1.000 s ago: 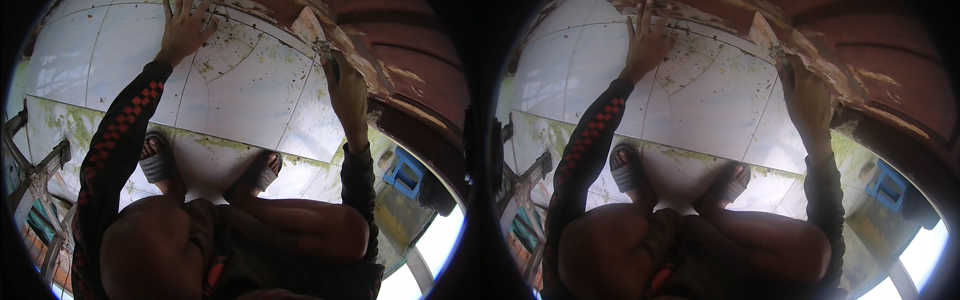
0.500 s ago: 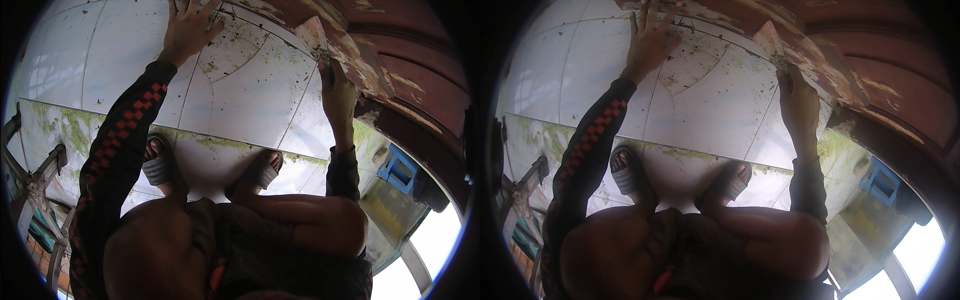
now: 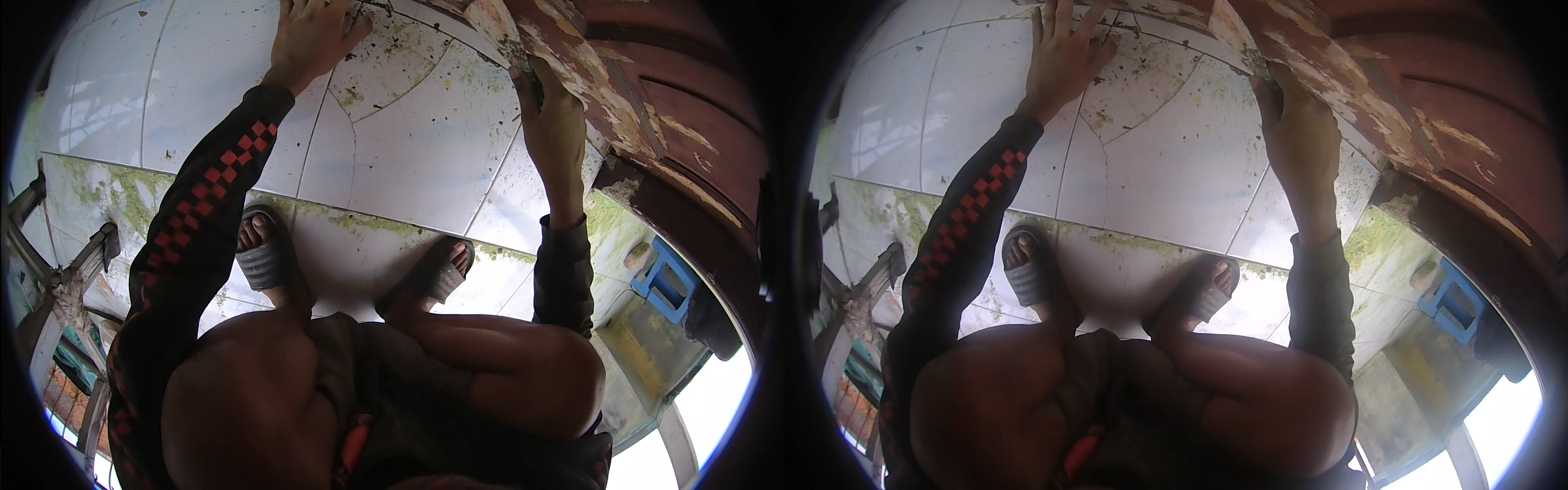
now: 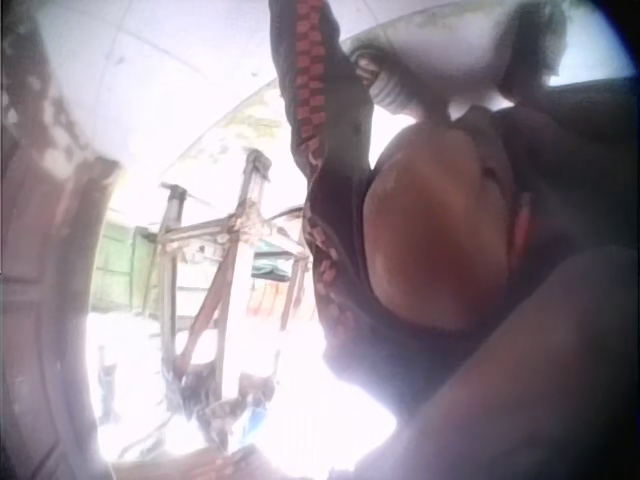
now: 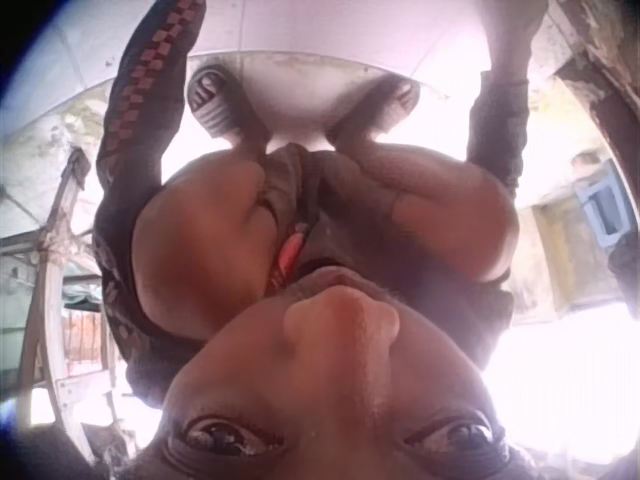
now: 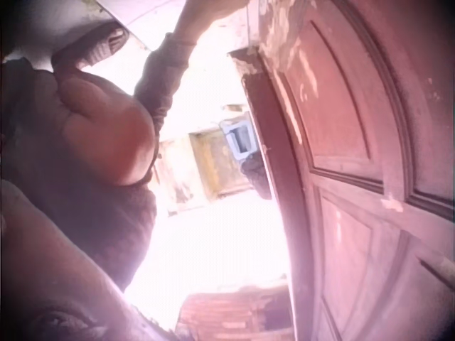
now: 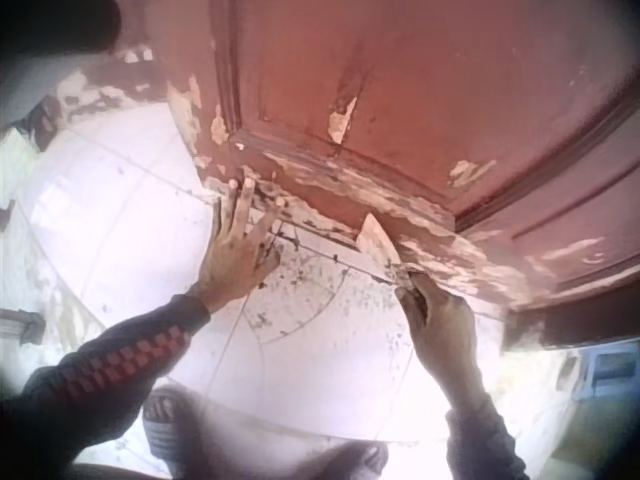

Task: The person scrapes old paint and debris from the lower edge of a reddish-brown door using a metal scraper. They work while sitting on the tiled floor, repeatedly removing flakes and wiping the surface.

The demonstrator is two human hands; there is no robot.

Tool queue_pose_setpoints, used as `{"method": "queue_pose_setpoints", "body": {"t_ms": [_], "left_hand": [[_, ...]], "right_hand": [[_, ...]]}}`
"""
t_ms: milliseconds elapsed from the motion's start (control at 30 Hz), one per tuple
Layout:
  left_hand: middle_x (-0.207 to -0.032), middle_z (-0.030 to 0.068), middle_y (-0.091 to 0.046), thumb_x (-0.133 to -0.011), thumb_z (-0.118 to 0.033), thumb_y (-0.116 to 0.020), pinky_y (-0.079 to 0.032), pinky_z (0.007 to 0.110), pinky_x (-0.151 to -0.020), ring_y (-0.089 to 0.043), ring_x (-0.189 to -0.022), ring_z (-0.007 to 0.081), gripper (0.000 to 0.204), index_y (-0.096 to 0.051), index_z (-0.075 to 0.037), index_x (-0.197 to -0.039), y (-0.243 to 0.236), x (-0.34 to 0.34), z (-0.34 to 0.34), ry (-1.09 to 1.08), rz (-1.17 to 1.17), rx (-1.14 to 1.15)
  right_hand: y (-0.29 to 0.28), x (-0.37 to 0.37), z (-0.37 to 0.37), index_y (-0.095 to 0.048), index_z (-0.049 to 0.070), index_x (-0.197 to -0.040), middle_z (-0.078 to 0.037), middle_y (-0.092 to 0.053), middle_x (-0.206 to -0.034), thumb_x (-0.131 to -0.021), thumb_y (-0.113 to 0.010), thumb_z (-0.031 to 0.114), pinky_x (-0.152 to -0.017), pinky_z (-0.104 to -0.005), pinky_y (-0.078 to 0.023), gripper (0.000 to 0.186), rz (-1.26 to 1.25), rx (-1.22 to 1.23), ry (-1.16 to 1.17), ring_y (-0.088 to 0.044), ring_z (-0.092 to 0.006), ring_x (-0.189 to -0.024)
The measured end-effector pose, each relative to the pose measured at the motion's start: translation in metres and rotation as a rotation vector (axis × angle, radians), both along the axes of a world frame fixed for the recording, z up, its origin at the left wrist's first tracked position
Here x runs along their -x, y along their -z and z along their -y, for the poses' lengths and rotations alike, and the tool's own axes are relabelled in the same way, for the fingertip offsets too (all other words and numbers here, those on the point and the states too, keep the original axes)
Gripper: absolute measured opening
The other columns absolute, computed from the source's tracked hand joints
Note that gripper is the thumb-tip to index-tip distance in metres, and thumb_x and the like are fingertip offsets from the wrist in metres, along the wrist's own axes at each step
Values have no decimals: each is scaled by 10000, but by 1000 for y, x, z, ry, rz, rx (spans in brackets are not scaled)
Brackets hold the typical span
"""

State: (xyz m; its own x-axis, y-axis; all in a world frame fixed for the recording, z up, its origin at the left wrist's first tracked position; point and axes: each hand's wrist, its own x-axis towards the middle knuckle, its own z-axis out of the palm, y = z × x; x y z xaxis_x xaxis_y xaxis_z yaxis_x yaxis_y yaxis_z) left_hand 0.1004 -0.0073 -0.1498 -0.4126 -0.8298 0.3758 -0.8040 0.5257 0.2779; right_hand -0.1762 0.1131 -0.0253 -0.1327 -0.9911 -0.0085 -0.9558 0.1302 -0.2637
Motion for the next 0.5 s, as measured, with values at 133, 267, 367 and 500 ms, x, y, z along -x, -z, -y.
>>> {"method": "queue_pose_setpoints", "body": {"t_ms": [133,267,367,500], "left_hand": [[-1650,331,-152,-916,-342,-657,-190,679,-1204,-132,-1523,562,721,-424,-139,-1567,-6,2,0,21,-2,-10],[-1650,334,-149,-915,-340,-656,-188,681,-1204,-136,-1522,563,726,-418,-143,-1572,-5,1,1,21,-28,11],[-1653,333,-145,-912,-338,-658,-188,681,-1204,-140,-1521,562,737,-408,-144,-1578,5,6,-2,3,-16,27],[-1656,328,-145,-919,-345,-655,-191,686,-1201,-137,-1523,559,745,-388,-186,-1596,-3,4,-2,40,-25,-29]], "right_hand": [[15,17,-12,-680,146,-1215,-142,-749,-858,-1028,-611,363,-672,-447,-564,294,5,-59,59,-733,-359,-780],[12,13,-4,-684,140,-1208,-144,-748,-854,-1027,-604,396,-685,-450,-566,323,-32,-97,43,-733,-362,-785],[6,-9,7,-693,117,-1173,-145,-740,-826,-1032,-600,399,-665,-436,-559,329,5,-99,26,-732,-357,-768],[17,-11,4,-692,113,-1170,-143,-728,-798,-1034,-610,374,-647,-430,-543,306,145,-81,37,-730,-339,-741]]}}
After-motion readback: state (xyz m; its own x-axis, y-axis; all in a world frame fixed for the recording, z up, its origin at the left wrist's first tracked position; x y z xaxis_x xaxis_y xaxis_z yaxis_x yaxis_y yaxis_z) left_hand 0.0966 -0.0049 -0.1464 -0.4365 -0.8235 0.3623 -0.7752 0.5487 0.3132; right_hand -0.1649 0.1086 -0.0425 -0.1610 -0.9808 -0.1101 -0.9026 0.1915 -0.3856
